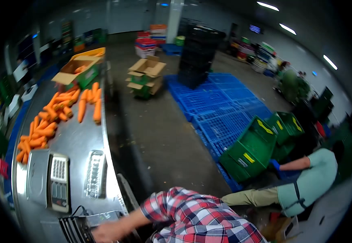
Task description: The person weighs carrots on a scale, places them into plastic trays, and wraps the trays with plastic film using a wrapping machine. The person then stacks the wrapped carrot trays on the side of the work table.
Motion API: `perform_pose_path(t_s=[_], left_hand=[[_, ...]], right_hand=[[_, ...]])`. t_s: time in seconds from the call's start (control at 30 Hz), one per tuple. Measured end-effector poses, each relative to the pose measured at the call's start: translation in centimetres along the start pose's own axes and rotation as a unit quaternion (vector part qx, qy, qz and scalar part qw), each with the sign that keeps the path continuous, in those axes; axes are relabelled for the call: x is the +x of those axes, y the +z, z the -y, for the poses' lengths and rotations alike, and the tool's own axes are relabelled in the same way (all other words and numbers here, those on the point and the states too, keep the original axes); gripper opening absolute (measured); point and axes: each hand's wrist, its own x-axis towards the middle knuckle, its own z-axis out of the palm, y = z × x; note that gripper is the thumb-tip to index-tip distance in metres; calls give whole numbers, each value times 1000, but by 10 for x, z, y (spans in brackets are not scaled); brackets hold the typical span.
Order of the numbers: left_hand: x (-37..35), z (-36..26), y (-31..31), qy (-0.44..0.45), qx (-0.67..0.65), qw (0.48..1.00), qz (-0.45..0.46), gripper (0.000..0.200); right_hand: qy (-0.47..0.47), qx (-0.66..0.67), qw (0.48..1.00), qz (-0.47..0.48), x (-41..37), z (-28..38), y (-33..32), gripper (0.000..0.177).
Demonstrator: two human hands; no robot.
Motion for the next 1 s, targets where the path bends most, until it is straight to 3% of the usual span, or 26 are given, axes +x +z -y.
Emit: perform_pose_path(t_s=[0.03, 0.07, 0.1, 0.13, 0.2, 0.23, 0.27, 0.3, 0.33, 0.37, 0.43, 0.63, 0.83, 1.0], left_hand=[[5, -6, 7, 7, -6, 1000, 24, 58], [10, -10, 14, 13, -11, 999, 47, 59], [13, -14, 21, 19, -18, 997, 70, 60], [16, -19, 31, 23, -27, 995, 93, 61], [25, -28, 48, 29, -50, 988, 146, 63], [30, -34, 60, 29, -62, 983, 173, 64], [34, -38, 70, 29, -72, 977, 199, 65], [38, -42, 80, 25, -86, 970, 225, 67], [42, -46, 87, 19, -98, 964, 248, 68], [46, -50, 97, 15, -110, 957, 268, 69], [50, -57, 115, -2, -137, 942, 305, 71], [53, -68, 157, -39, -189, 904, 381, 78], [43, -74, 176, -65, -235, 884, 400, 84], [33, -77, 135, -106, -270, 885, 364, 90]], right_hand=[[5, 33, 997, -68, 9, 0, -34, 23], [75, 55, 984, -150, 14, 5, -64, 27], [111, 45, 981, -151, 15, 29, -99, 28], [126, 97, 960, -231, 16, 35, -116, 30], [167, 216, 940, -206, 6, 38, -149, 32], [158, 155, 957, -185, 0, 43, -146, 27], [-30, 79, 989, -122, -7, 35, -133, 26], [-212, -5, 976, -48, -13, 27, -121, 25], [-56, 188, 980, 13, -24, 31, -117, 26], [110, 377, 920, 8, -35, 35, -113, 29], [260, 483, 835, -43, -56, 42, -105, 28], [305, 506, 797, -122, -90, 52, -95, 30], [307, 530, 776, -149, -101, 60, -87, 36], [296, 553, 763, -157, -106, 67, -85, 42]])
